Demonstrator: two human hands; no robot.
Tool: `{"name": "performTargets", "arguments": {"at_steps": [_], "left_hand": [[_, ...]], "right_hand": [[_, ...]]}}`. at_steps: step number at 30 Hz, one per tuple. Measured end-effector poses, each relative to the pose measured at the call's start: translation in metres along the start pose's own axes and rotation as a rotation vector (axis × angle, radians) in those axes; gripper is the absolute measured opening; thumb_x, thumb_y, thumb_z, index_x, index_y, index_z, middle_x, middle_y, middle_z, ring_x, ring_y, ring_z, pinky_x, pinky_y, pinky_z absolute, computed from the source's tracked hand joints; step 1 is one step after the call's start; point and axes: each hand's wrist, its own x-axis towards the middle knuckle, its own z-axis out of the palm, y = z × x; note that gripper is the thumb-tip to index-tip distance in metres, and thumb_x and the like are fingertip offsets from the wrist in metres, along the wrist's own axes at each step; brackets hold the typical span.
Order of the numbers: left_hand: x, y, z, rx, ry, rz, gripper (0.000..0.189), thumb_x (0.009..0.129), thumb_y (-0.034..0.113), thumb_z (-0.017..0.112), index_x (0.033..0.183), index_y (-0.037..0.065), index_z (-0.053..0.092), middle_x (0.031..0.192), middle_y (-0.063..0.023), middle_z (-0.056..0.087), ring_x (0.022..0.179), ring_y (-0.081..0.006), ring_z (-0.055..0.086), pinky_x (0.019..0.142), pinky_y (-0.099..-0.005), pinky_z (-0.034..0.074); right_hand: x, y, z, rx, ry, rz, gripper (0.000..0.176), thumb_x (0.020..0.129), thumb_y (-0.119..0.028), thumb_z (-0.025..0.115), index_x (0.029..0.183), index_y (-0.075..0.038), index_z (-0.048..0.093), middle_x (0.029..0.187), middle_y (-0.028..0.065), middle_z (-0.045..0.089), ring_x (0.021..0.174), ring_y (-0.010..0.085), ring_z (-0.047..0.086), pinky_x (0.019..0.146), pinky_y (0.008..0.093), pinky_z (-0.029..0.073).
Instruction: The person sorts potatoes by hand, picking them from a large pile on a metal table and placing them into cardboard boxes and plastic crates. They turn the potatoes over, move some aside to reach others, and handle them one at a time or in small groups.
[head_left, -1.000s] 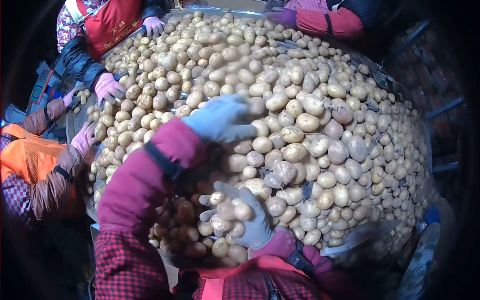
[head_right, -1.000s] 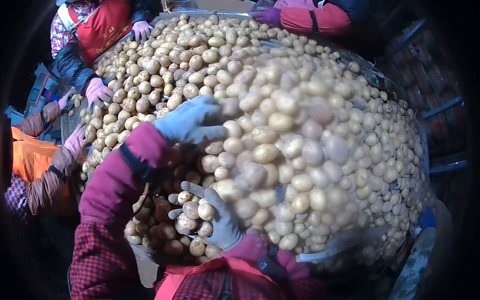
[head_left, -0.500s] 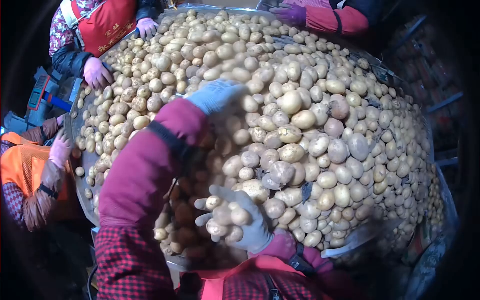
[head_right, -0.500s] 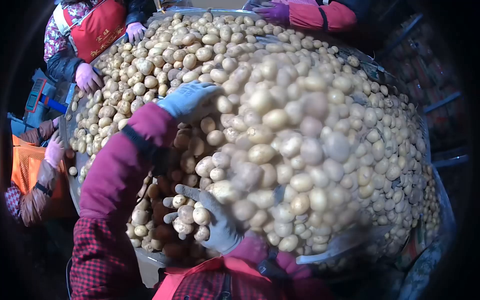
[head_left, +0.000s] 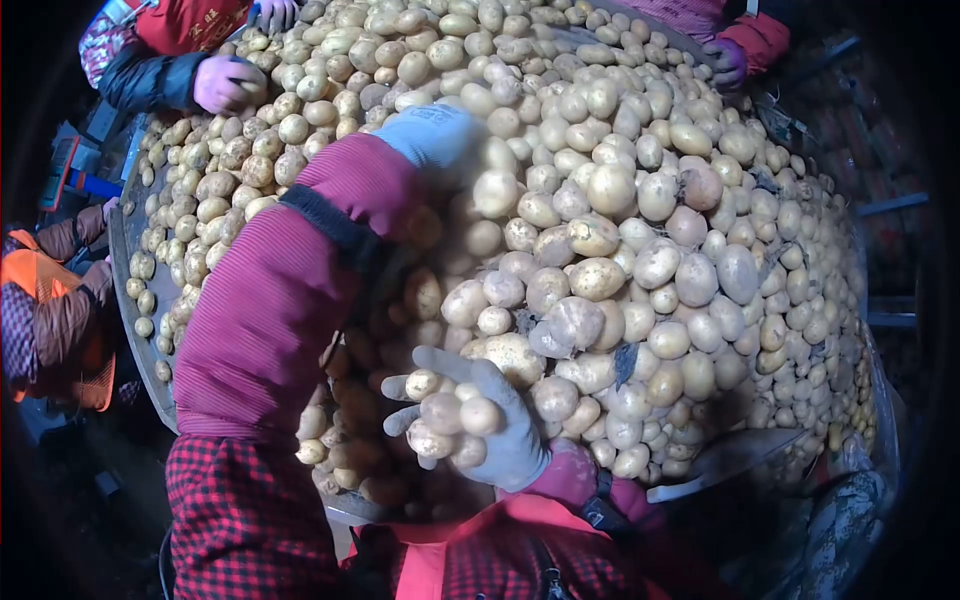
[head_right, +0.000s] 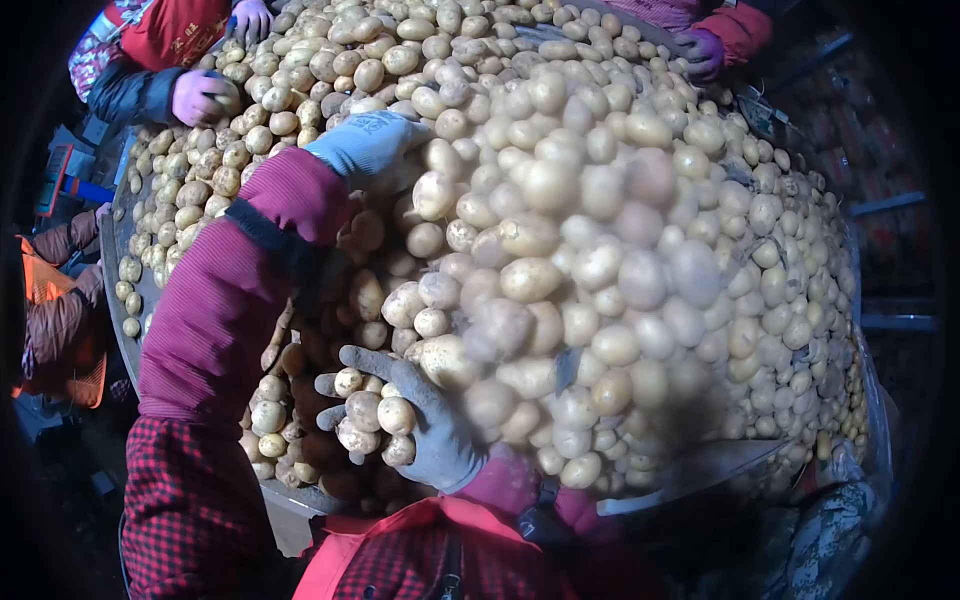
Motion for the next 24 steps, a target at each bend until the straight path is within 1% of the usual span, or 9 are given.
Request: {"name": "performTargets", "arguments": {"at_steps": [4,5,8,9,12,13,17,18,24], "left_hand": [[-0.008,-0.002,0.009,-0.212,0.048,-0.001,0.037,0.085,0.032,0.071,0.115,0.012,0.069,0.109,-0.0135,0.073,0.102,-0.0357,0.070,0.087,-0.0467,0.055],[-0.005,-0.004,0.008,-0.080,0.036,0.076,0.037,0.087,0.036,0.069,0.116,0.012,0.070,0.106,-0.0142,0.074,0.101,-0.0359,0.070,0.087,-0.0464,0.055],[0.017,-0.013,0.011,-0.106,-0.091,0.015,0.039,0.092,0.042,0.063,0.116,0.013,0.071,0.103,-0.0152,0.075,0.099,-0.0365,0.071,0.087,-0.0470,0.055],[0.016,-0.015,0.012,-0.054,-0.040,0.064,0.042,0.096,0.048,0.056,0.117,0.015,0.073,0.103,-0.0173,0.075,0.097,-0.0378,0.072,0.087,-0.0486,0.055],[0.020,-0.010,0.018,0.076,-0.043,-0.005,0.043,0.098,0.050,0.053,0.116,0.015,0.073,0.103,-0.0189,0.075,0.097,-0.0395,0.071,0.086,-0.0506,0.055],[0.013,-0.010,0.015,0.089,-0.010,0.131,0.041,0.098,0.048,0.054,0.108,0.013,0.075,0.099,-0.0201,0.074,0.095,-0.0410,0.070,0.085,-0.0523,0.054],[-0.009,-0.013,0.033,0.009,0.056,0.080,0.039,0.096,0.045,0.057,0.091,0.011,0.076,0.090,-0.0194,0.073,0.090,-0.0422,0.068,0.082,-0.0516,0.055],[-0.018,-0.006,0.028,0.153,-0.073,0.099,0.041,0.096,0.046,0.052,0.118,0.020,0.075,0.111,-0.0151,0.074,0.104,-0.0368,0.070,0.095,-0.0480,0.054],[-0.066,-0.015,0.018,-0.024,-0.124,0.072,0.039,0.095,0.047,0.061,0.113,0.016,0.076,0.111,-0.0153,0.071,0.100,-0.0388,0.068,0.089,-0.0498,0.054]], "right_hand": [[-0.002,0.000,-0.005,0.012,0.021,0.014,0.050,0.102,-0.021,0.058,0.150,-0.017,0.048,0.136,0.0145,0.055,0.107,0.0333,0.065,0.079,0.0369,0.056],[-0.002,0.001,-0.006,0.015,0.025,0.016,0.049,0.102,-0.022,0.058,0.150,-0.017,0.048,0.136,0.0147,0.055,0.108,0.0335,0.065,0.079,0.0373,0.056],[-0.002,0.000,-0.006,0.031,0.049,0.035,0.049,0.103,-0.026,0.057,0.150,-0.017,0.048,0.138,0.0154,0.054,0.109,0.0343,0.065,0.080,0.0387,0.056],[-0.001,0.000,-0.006,0.035,0.054,0.040,0.049,0.103,-0.027,0.057,0.150,-0.017,0.048,0.138,0.0156,0.054,0.110,0.0345,0.065,0.080,0.0392,0.056],[0.002,0.000,-0.006,0.036,0.059,0.051,0.050,0.104,-0.031,0.056,0.151,-0.017,0.048,0.139,0.0162,0.054,0.111,0.0352,0.064,0.081,0.0406,0.056],[0.003,-0.001,-0.007,0.037,0.061,0.056,0.050,0.104,-0.032,0.056,0.151,-0.017,0.048,0.140,0.0164,0.054,0.112,0.0355,0.064,0.081,0.0410,0.056],[0.000,-0.001,-0.005,0.033,0.082,0.072,0.050,0.105,-0.036,0.054,0.151,-0.017,0.047,0.142,0.0172,0.053,0.114,0.0365,0.064,0.083,0.0428,0.056],[0.001,-0.001,-0.004,0.038,0.085,0.076,0.051,0.105,-0.038,0.054,0.151,-0.017,0.047,0.142,0.0174,0.053,0.114,0.0367,0.064,0.083,0.0433,0.056],[0.002,0.002,-0.006,-0.012,0.057,0.065,0.057,0.106,-0.049,0.049,0.152,-0.017,0.046,0.147,0.0192,0.051,0.118,0.0392,0.062,0.087,0.0480,0.056]]}}
